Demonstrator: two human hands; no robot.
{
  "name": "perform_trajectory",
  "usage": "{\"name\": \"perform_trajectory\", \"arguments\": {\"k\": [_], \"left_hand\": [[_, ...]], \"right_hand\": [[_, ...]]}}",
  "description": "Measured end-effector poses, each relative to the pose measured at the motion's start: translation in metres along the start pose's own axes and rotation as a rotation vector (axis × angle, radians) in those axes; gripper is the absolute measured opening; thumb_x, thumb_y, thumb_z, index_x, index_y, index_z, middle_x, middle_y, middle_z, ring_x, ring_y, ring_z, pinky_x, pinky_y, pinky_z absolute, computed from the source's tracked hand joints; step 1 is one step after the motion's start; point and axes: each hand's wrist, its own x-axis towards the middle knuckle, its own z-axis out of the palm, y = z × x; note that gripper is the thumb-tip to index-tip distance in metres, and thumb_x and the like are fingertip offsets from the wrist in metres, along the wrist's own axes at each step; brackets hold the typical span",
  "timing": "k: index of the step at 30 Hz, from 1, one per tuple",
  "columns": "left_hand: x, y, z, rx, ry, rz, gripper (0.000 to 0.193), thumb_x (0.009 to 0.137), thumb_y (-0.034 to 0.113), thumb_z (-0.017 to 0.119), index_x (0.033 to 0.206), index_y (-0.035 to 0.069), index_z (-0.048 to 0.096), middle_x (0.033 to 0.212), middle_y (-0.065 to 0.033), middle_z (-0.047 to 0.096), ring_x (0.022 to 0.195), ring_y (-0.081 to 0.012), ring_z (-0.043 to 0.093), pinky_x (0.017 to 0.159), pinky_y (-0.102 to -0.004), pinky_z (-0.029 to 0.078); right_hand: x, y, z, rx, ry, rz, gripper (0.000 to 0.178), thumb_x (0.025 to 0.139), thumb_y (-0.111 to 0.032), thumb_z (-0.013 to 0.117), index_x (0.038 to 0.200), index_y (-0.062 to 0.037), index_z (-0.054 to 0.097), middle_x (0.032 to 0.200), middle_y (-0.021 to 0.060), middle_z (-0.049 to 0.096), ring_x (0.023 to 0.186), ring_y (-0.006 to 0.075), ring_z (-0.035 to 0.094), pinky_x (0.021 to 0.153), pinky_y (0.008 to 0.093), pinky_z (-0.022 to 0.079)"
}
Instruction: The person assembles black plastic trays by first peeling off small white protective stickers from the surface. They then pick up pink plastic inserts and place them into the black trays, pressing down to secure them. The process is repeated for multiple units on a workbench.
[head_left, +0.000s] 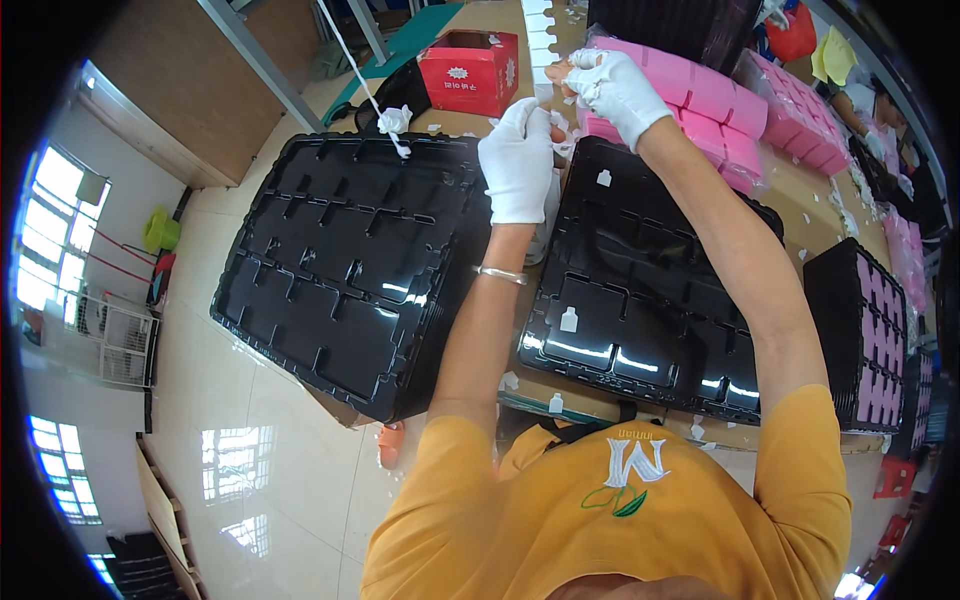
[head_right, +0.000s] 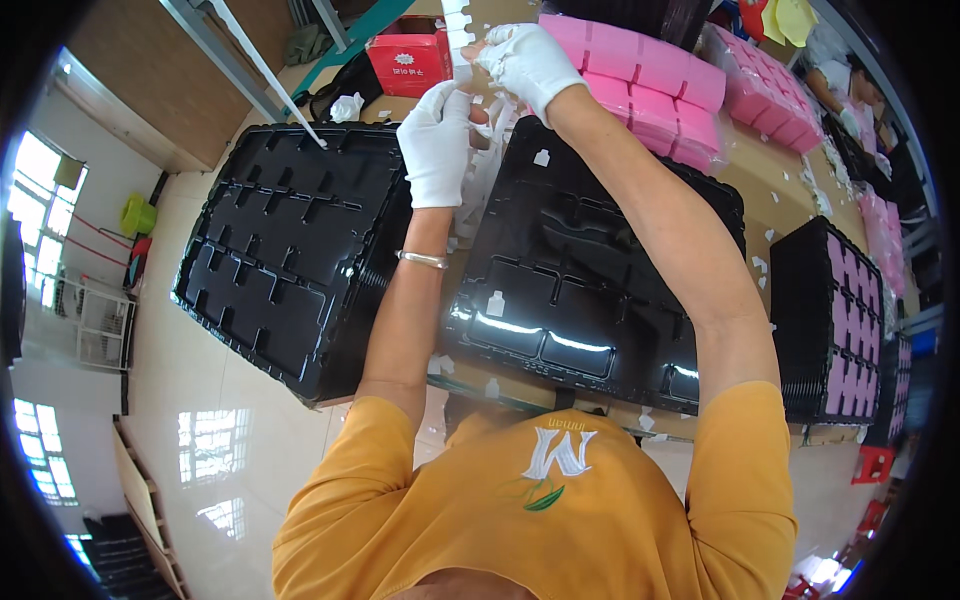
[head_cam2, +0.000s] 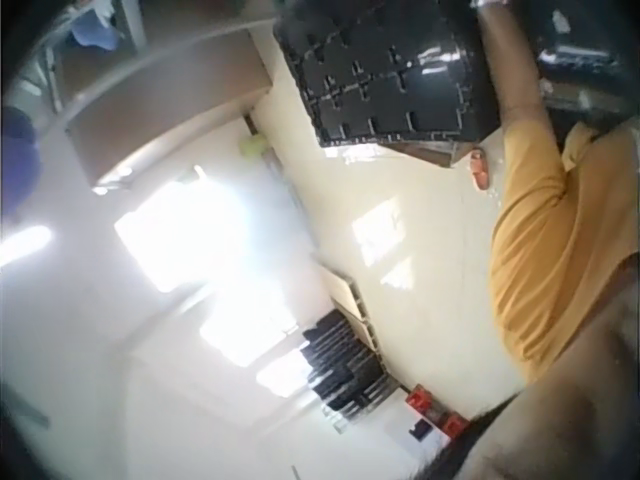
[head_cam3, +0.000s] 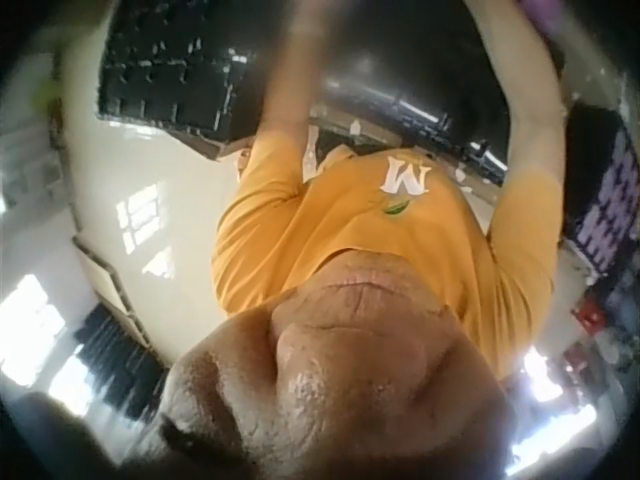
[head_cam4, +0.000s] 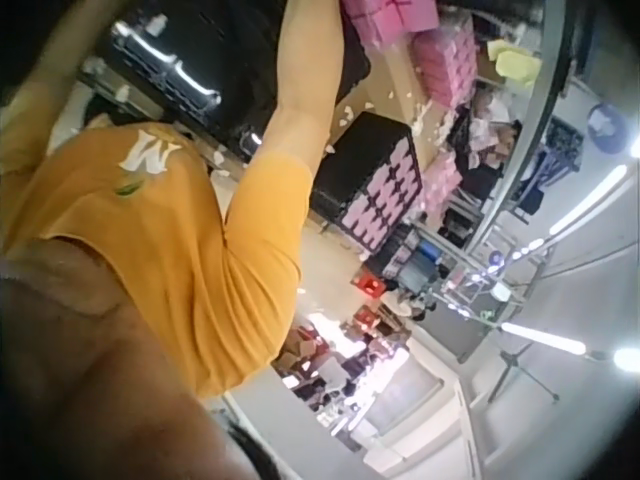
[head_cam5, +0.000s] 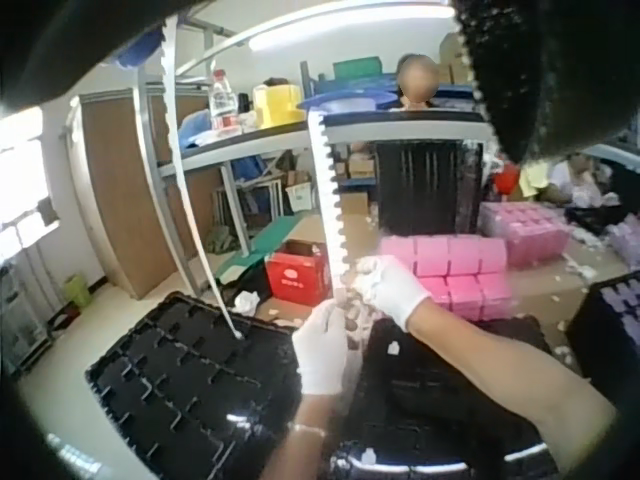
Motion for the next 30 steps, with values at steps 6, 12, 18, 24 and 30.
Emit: {"name": "perform_trajectory", "arguments": {"k": [6,12,18,24,30], "left_hand": [[0.007,-0.014,-0.002,0.427,0.121,0.226,0.022,0.093,0.012,0.059,0.110,0.001,0.068,0.079,-0.0117,0.072,0.063,-0.0146,0.068,0.064,-0.0289,0.053],[0.022,-0.022,-0.011,0.345,0.038,0.398,0.023,0.090,0.003,0.056,0.108,-0.002,0.067,0.099,-0.0096,0.072,0.091,-0.0116,0.066,0.079,-0.0260,0.051],[0.014,0.015,0.002,-0.193,-0.109,-0.158,0.024,0.094,0.017,0.061,0.108,-0.001,0.066,0.088,-0.0074,0.068,0.063,-0.0105,0.058,0.052,-0.0235,0.046],[0.018,0.012,0.009,-0.118,-0.053,-0.110,0.024,0.097,0.023,0.062,0.105,0.001,0.070,0.075,-0.0042,0.066,0.061,-0.0086,0.056,0.050,-0.0224,0.043],[0.012,0.020,0.013,-0.024,-0.023,-0.097,0.024,0.096,0.022,0.063,0.106,0.001,0.069,0.075,-0.0037,0.066,0.053,-0.0078,0.054,0.046,-0.0195,0.041]], "right_hand": [[-0.013,-0.020,-0.008,-0.119,0.012,-0.034,0.025,0.088,-0.024,0.074,0.096,-0.0005,0.072,0.077,-0.0013,0.062,0.071,0.0079,0.052,0.064,0.0243,0.042],[-0.048,-0.023,-0.097,-0.364,-0.391,-0.093,0.021,0.089,-0.027,0.069,0.091,-0.0053,0.070,0.081,-0.0025,0.065,0.071,0.0050,0.049,0.063,0.0248,0.039],[-0.140,0.031,-0.231,-0.751,-0.545,0.029,0.013,0.076,-0.009,0.071,0.077,-0.0001,0.062,0.072,0.0070,0.052,0.071,0.0193,0.055,0.067,0.0330,0.044],[-0.162,0.069,-0.243,-0.979,-0.564,0.241,0.010,0.072,-0.006,0.074,0.078,-0.0039,0.066,0.077,0.0075,0.053,0.069,0.0233,0.057,0.063,0.0360,0.045],[-0.160,0.118,-0.236,-0.937,-0.431,0.383,0.013,0.071,-0.005,0.074,0.074,-0.0035,0.061,0.079,0.0082,0.056,0.069,0.0250,0.059,0.061,0.0382,0.046]]}}
